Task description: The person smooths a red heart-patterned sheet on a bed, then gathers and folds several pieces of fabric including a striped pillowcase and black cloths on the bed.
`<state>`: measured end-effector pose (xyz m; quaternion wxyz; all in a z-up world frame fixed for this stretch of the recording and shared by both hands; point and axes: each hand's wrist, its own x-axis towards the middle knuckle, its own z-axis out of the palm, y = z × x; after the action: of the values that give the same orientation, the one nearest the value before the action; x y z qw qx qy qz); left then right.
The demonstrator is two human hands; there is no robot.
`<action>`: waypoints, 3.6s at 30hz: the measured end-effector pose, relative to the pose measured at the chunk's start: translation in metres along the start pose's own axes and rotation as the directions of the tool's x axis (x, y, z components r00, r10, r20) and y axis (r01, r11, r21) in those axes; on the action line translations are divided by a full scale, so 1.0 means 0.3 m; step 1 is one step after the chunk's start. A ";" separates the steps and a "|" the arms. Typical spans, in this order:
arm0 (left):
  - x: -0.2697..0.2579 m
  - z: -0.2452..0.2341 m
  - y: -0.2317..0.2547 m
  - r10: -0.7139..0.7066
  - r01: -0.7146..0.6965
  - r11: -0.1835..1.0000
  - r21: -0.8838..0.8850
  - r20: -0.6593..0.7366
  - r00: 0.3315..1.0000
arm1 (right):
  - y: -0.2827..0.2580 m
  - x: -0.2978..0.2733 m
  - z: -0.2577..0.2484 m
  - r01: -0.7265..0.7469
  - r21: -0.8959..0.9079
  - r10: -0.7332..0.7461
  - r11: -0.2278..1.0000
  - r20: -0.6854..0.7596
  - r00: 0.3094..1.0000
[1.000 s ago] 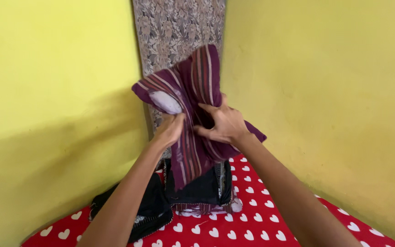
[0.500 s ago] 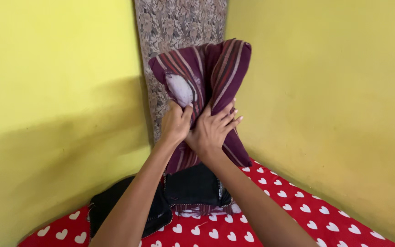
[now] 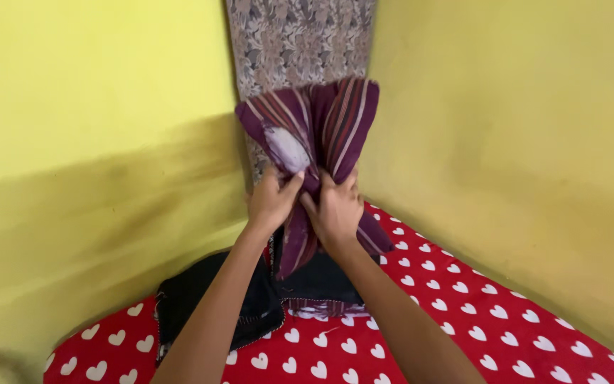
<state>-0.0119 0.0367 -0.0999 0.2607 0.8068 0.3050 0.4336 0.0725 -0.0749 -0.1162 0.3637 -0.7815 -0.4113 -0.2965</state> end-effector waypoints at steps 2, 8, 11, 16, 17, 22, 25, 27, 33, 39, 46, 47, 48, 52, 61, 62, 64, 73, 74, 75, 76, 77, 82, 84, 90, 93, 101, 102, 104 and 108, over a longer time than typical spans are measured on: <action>-0.018 0.017 -0.088 -0.079 0.112 0.963 -0.247 0.136 0.987 | 0.008 -0.023 0.059 -0.028 0.037 0.027 0.999 0.027 0.999; -0.056 0.105 -0.549 -0.244 0.285 0.935 -0.213 0.198 0.949 | 0.076 -0.128 0.298 -0.126 0.031 0.119 0.992 0.170 0.978; -0.147 0.098 -0.825 -0.307 0.303 0.952 0.052 0.126 0.943 | 0.147 -0.190 0.431 -0.140 -0.062 0.152 0.988 0.272 0.950; -0.317 0.113 -1.172 -0.544 0.529 0.838 0.131 0.137 0.828 | 0.272 -0.319 0.691 -0.073 -0.159 0.126 0.985 0.355 0.926; -0.355 0.123 -1.223 -0.576 0.558 0.815 0.159 0.113 0.809 | 0.298 -0.347 0.740 -0.055 -0.192 0.128 0.980 0.392 0.911; -0.471 0.160 -1.389 -0.692 0.630 0.710 0.315 0.142 0.708 | 0.439 -0.452 0.949 -0.008 -0.285 0.174 0.958 0.563 0.808; -0.512 0.184 -1.453 -0.737 0.609 0.649 0.455 0.178 0.652 | 0.505 -0.505 1.038 -0.003 -0.333 0.236 0.943 0.661 0.712; -0.531 0.204 -1.507 -0.746 0.569 0.630 0.528 0.207 0.633 | 0.527 -0.481 1.107 0.015 -0.380 0.296 0.925 0.745 0.598; -0.633 0.305 -1.651 -0.488 0.181 0.654 0.735 0.226 0.843 | 0.561 -0.404 1.180 0.042 -0.407 0.339 0.913 0.809 0.480; -0.648 0.340 -1.729 -0.486 0.016 0.548 0.836 0.303 0.820 | 0.613 -0.447 1.150 0.037 -0.351 0.290 0.936 0.823 0.488; -0.635 0.319 -1.727 -0.465 0.040 0.551 0.834 0.267 0.844 | 0.599 -0.544 1.178 0.062 -0.355 0.261 0.933 0.785 0.562; -0.623 0.306 -1.706 -0.470 0.104 0.579 0.809 0.227 0.853 | 0.596 -0.546 1.176 0.055 -0.350 0.261 0.935 0.785 0.562; -0.609 0.294 -1.681 -0.469 0.099 0.579 0.810 0.231 0.853 | 0.594 -0.542 1.170 0.050 -0.351 0.265 0.935 0.785 0.561; -0.571 0.240 -1.599 -0.424 0.215 0.714 0.666 0.167 0.890 | 0.557 -0.522 1.124 0.022 -0.376 0.301 0.926 0.774 0.557; -0.574 0.172 -1.542 -0.434 0.314 0.831 0.459 0.180 0.883 | 0.541 -0.564 1.013 0.031 -0.286 0.180 0.958 0.681 0.710; -0.575 0.163 -1.541 -0.446 0.324 0.810 0.489 0.154 0.882 | 0.531 -0.563 1.010 -0.008 -0.286 0.200 0.958 0.653 0.731; -0.577 0.158 -1.538 -0.477 0.372 0.805 0.462 0.130 0.869 | 0.517 -0.561 1.001 -0.029 -0.260 0.197 0.965 0.651 0.733; -0.489 0.148 -1.601 -0.562 0.491 0.800 0.346 0.144 0.815 | 0.426 -0.696 1.068 0.051 0.308 -0.288 0.950 0.801 0.525; -0.484 0.139 -1.608 -0.586 0.516 0.787 0.339 0.147 0.797 | 0.416 -0.727 1.075 -0.162 0.366 -0.270 0.916 0.865 0.423; -0.478 0.131 -1.613 -0.591 0.521 0.783 0.340 0.145 0.794 | 0.407 -0.747 1.092 -0.163 0.367 -0.273 0.916 0.867 0.418; -0.463 0.124 -1.616 -0.596 0.527 0.782 0.333 0.151 0.789 | 0.391 -0.759 1.121 -0.396 0.408 -0.312 0.822 0.906 0.287; -0.449 0.115 -1.614 -0.601 0.534 0.781 0.326 0.157 0.784 | 0.383 -0.765 1.142 -0.612 0.389 -0.375 0.689 0.913 0.159; -0.411 0.042 -1.562 -0.565 0.477 0.789 0.387 0.153 0.811 | 0.283 -0.742 1.159 -0.412 0.324 -0.321 0.851 0.944 0.079; -0.409 0.035 -1.529 -0.531 0.460 0.811 0.361 0.127 0.838 | 0.219 -0.736 1.126 -0.347 0.260 -0.257 0.901 0.965 0.055; -0.417 -0.003 -1.491 -0.292 0.176 0.911 0.374 0.281 0.914 | 0.054 -0.721 1.091 -0.233 0.075 0.002 0.970 0.950 0.312; -0.384 -0.051 -1.509 -0.365 0.276 0.916 0.292 0.314 0.876 | 0.016 -0.695 1.085 -0.173 0.083 -0.020 0.982 0.942 0.335; -0.345 0.009 -1.473 -0.189 0.162 0.980 0.116 0.270 0.944 | -0.132 -0.757 1.154 -0.082 -0.058 0.097 0.995 0.765 0.637; -0.337 0.018 -1.466 -0.189 0.163 0.980 0.117 0.267 0.945 | -0.162 -0.772 1.178 -0.080 -0.055 0.094 0.995 0.764 0.638; -0.325 0.026 -1.452 -0.235 0.209 0.971 0.113 0.328 0.915 | -0.217 -0.796 1.223 -0.012 -0.039 0.038 0.999 0.756 0.653; -0.322 0.018 -1.441 -0.275 0.251 0.961 0.114 0.350 0.896 | -0.272 -0.773 1.286 0.054 0.041 -0.068 0.998 0.706 0.705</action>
<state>-0.1646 0.2595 -0.4509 0.3418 0.8323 0.3720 0.2280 -0.0470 0.1720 -0.4824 0.1756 -0.8182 -0.5472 0.0168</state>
